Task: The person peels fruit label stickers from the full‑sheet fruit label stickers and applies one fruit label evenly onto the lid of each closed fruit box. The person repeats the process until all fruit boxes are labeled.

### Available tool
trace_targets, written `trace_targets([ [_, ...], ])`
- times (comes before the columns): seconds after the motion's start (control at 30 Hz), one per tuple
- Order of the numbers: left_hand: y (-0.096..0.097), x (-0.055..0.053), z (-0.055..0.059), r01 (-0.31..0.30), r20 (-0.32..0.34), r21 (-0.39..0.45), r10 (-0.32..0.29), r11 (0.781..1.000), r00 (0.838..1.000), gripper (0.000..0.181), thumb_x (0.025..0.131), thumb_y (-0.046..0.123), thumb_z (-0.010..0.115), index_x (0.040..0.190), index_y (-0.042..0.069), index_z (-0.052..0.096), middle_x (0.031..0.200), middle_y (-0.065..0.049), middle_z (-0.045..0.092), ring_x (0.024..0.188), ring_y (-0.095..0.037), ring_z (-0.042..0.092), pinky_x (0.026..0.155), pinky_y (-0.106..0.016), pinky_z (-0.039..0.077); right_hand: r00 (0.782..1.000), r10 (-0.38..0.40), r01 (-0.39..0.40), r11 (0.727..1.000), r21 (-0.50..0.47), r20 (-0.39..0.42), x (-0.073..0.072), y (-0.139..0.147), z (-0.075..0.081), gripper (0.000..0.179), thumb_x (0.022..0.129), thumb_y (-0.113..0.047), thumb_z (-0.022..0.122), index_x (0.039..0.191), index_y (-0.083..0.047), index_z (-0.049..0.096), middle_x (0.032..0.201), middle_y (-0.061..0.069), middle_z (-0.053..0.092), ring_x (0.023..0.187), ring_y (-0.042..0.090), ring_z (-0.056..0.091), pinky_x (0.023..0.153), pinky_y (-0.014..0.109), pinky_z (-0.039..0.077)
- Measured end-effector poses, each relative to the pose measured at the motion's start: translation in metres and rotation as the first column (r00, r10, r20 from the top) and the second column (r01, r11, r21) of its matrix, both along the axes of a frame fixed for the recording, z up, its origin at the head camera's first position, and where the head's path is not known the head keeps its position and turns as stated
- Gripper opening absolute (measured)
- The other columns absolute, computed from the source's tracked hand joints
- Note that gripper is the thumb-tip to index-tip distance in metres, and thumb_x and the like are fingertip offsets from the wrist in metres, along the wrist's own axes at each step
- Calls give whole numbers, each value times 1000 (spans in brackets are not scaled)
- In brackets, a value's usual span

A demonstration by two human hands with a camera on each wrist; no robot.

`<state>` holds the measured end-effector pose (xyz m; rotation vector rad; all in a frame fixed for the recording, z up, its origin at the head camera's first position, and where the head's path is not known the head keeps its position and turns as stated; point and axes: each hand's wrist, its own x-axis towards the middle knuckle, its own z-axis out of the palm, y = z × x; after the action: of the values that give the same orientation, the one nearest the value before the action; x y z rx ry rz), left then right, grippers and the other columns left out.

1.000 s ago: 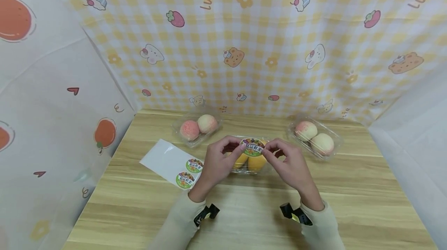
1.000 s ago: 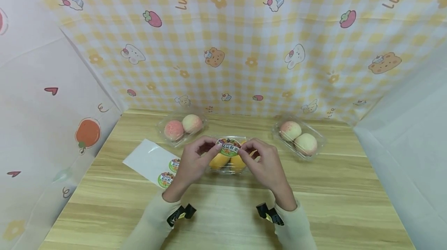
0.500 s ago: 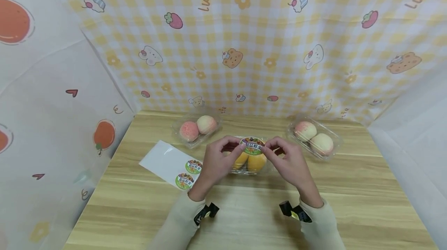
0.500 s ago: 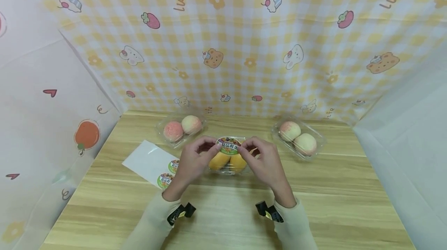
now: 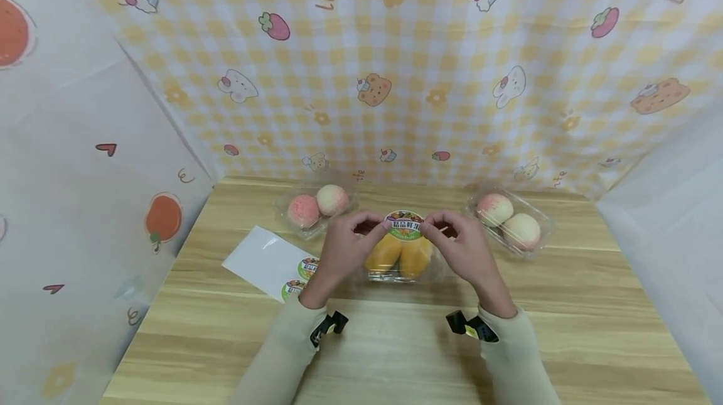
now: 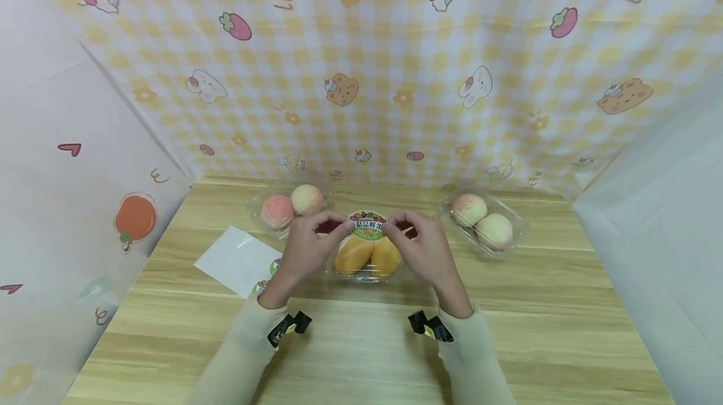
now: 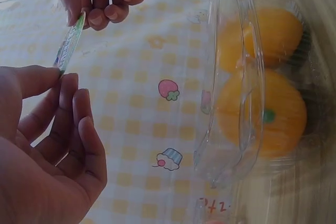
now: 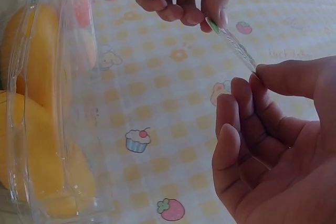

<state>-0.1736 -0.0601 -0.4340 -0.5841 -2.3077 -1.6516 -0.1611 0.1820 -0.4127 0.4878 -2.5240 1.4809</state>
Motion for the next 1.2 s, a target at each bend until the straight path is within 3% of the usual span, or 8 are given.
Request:
trace_targets([
  [0.2, -1, -7, -2, 4, 30, -125, 0, 992, 1000, 13, 103, 18, 79, 99, 6, 83, 87, -1, 76, 77, -13, 67, 72, -29, 58, 996, -13, 14, 1000, -16, 84, -7, 1, -7, 16, 109, -15, 69, 101, -5, 78, 91, 4, 75, 81, 30, 68, 70, 28, 53],
  [0.4, -1, -12, -7, 22, 59, -170, -12, 985, 998, 13, 103, 17, 78, 97, 7, 83, 83, 2, 72, 74, -13, 62, 69, -28, 54, 992, -10, 11, 1000, -9, 127, -13, 3, -19, 17, 109, -15, 68, 100, -4, 77, 89, 8, 75, 82, 41, 69, 66, 28, 52],
  [0.83, 1, -16, -19, 3, 102, -206, 18, 979, 995, 12, 102, 17, 78, 95, 8, 83, 80, 4, 68, 74, -13, 60, 70, -29, 52, 989, -28, 20, 998, 59, 148, -22, 3, -30, 12, 106, -12, 72, 99, -4, 79, 90, 10, 77, 78, 23, 66, 61, 29, 51],
  [1.2, 4, -22, -31, -23, 133, -289, 64, 957, 989, 12, 98, 20, 80, 94, 9, 85, 87, 2, 66, 81, -14, 61, 78, -34, 52, 988, -41, 20, 990, 137, 151, -29, 3, -45, 12, 104, -9, 71, 94, -7, 78, 92, 3, 77, 86, 21, 68, 73, 34, 54],
])
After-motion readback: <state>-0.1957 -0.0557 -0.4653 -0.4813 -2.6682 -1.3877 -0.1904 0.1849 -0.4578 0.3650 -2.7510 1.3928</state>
